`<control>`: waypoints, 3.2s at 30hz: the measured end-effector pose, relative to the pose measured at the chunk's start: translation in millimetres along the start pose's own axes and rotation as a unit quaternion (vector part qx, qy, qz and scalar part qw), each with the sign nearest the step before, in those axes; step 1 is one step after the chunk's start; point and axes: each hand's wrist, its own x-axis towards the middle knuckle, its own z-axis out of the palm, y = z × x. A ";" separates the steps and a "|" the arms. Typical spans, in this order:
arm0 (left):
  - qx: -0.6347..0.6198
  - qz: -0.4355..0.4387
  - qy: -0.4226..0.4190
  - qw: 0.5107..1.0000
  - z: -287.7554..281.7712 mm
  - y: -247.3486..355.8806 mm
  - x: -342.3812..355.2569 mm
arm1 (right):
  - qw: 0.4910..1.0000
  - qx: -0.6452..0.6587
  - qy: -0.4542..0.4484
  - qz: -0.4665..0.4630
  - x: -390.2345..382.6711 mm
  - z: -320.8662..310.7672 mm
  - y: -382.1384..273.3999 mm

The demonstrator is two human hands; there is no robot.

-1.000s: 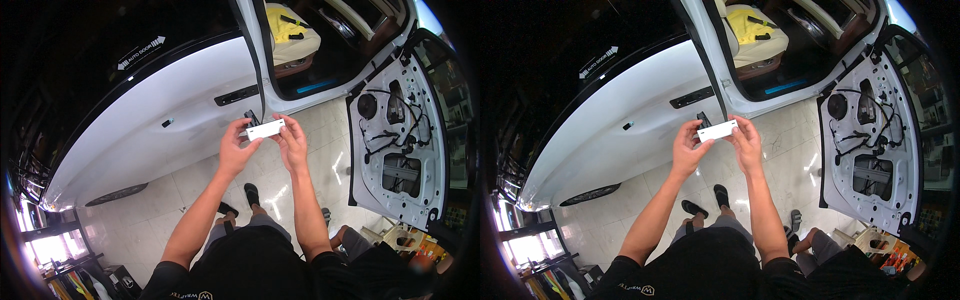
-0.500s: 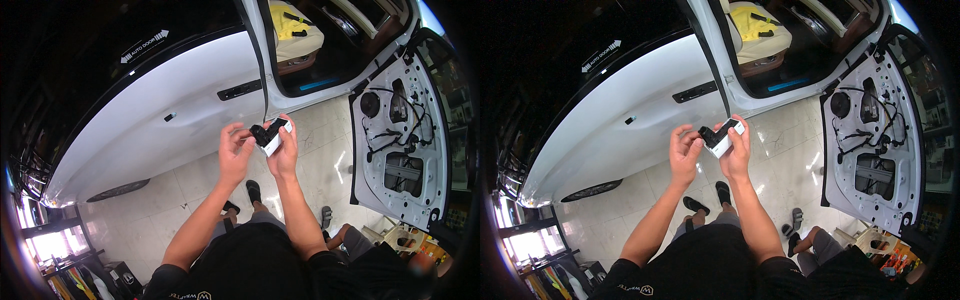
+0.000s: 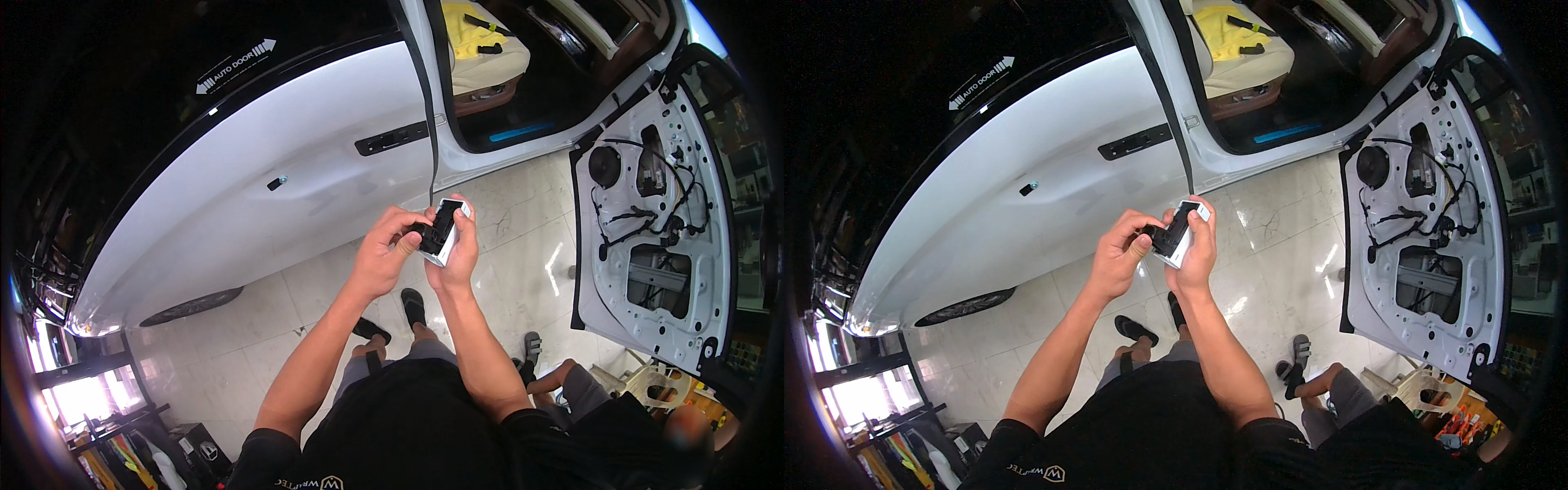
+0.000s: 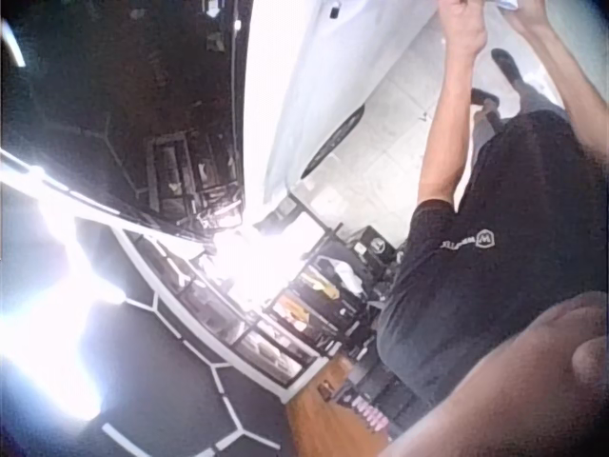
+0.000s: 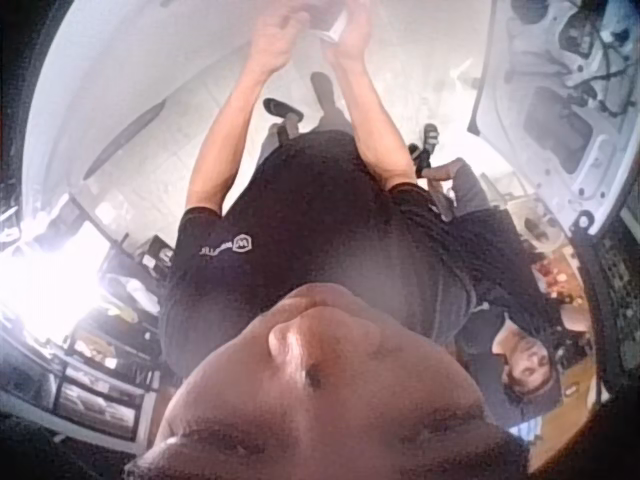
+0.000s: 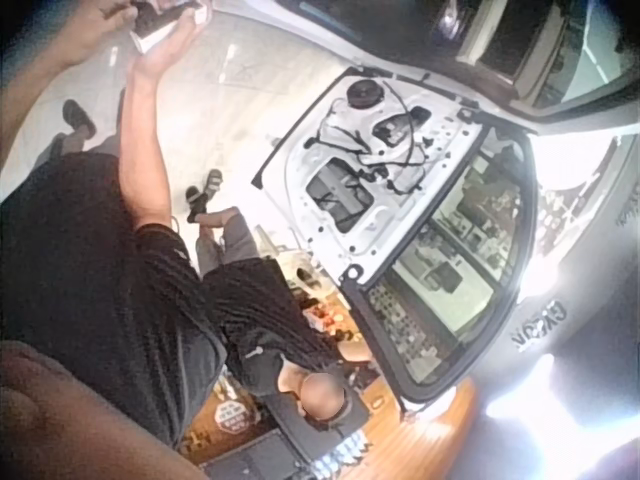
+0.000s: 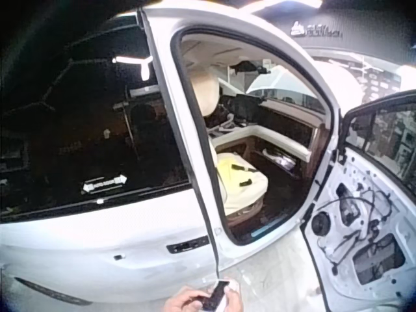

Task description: The person handles a white car door handle and a black plastic clip, repeatedly assembling and disassembling them by hand. The person tests the fit of the handle against the car door opening and continues to manipulate the components without completing the installation.

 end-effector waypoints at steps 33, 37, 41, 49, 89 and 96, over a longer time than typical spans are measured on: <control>-0.308 -0.224 -0.043 0.923 -11.0 -11.6 -36.2 | 0.915 -0.320 -0.187 -0.161 -26.9 -3.7 -19.9; -0.268 -0.203 -0.005 0.942 3.3 -0.4 -31.1 | 0.786 -0.462 -0.286 -0.295 -21.5 -10.0 -36.0; -0.296 -0.130 -0.050 0.945 7.0 5.3 -25.8 | 0.733 -0.510 -0.287 -0.346 -28.1 -2.4 -47.8; -0.296 -0.132 -0.044 0.945 5.8 -1.2 -18.3 | 0.778 -0.496 -0.271 -0.274 -41.2 -7.3 -52.6; -0.203 0.020 -0.290 0.935 298.2 17.6 -253.3 | 0.895 -0.364 0.156 -0.203 -438.1 -115.9 -204.4; -0.175 0.080 -0.329 0.924 445.4 64.3 -325.1 | 0.789 -0.475 0.141 -0.363 -549.1 -196.7 -303.9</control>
